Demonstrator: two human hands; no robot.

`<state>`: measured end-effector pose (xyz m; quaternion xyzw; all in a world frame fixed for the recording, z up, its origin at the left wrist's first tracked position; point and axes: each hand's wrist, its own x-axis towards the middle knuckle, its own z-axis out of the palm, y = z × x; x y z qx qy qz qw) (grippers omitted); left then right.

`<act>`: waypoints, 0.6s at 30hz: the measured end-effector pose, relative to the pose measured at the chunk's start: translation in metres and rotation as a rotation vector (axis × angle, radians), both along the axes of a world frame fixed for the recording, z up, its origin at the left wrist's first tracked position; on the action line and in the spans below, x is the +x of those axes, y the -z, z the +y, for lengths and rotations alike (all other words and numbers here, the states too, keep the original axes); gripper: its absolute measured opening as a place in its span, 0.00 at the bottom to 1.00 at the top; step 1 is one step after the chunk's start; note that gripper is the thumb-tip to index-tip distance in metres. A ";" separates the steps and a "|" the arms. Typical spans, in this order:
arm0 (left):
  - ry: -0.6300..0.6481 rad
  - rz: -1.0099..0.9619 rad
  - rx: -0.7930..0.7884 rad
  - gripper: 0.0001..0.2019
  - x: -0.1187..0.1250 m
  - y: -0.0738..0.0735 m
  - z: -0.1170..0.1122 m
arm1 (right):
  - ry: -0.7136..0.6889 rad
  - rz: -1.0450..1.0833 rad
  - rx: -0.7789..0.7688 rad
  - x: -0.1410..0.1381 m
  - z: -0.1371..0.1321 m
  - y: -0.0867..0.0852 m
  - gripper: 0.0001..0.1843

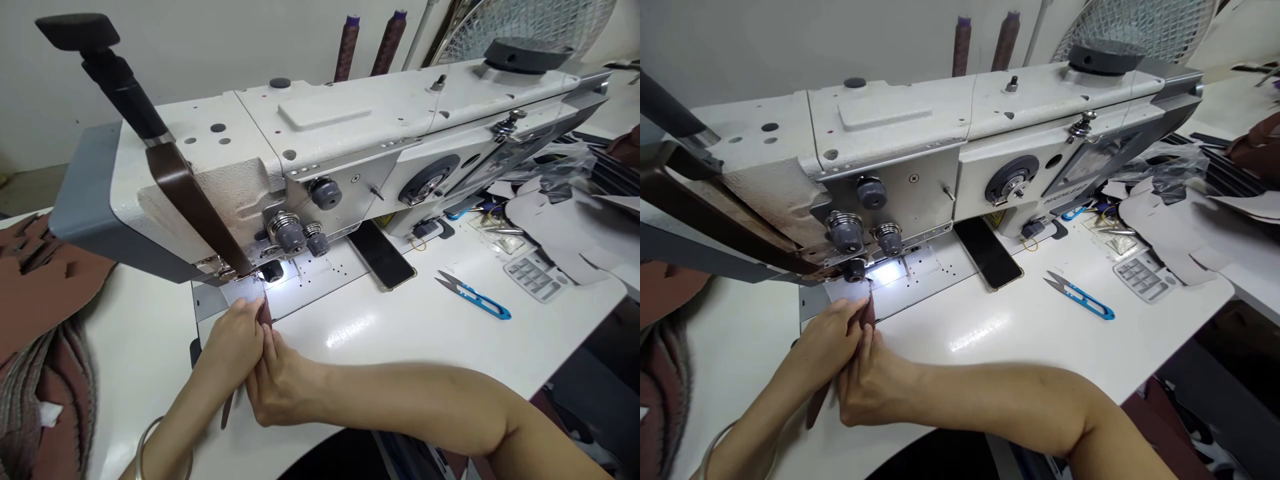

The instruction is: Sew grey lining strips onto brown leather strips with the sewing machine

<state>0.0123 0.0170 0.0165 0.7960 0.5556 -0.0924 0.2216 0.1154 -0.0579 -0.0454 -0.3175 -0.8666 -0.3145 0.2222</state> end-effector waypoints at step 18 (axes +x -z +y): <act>0.017 -0.043 -0.024 0.17 -0.002 0.003 0.016 | -0.011 0.150 0.005 0.004 0.017 0.011 0.12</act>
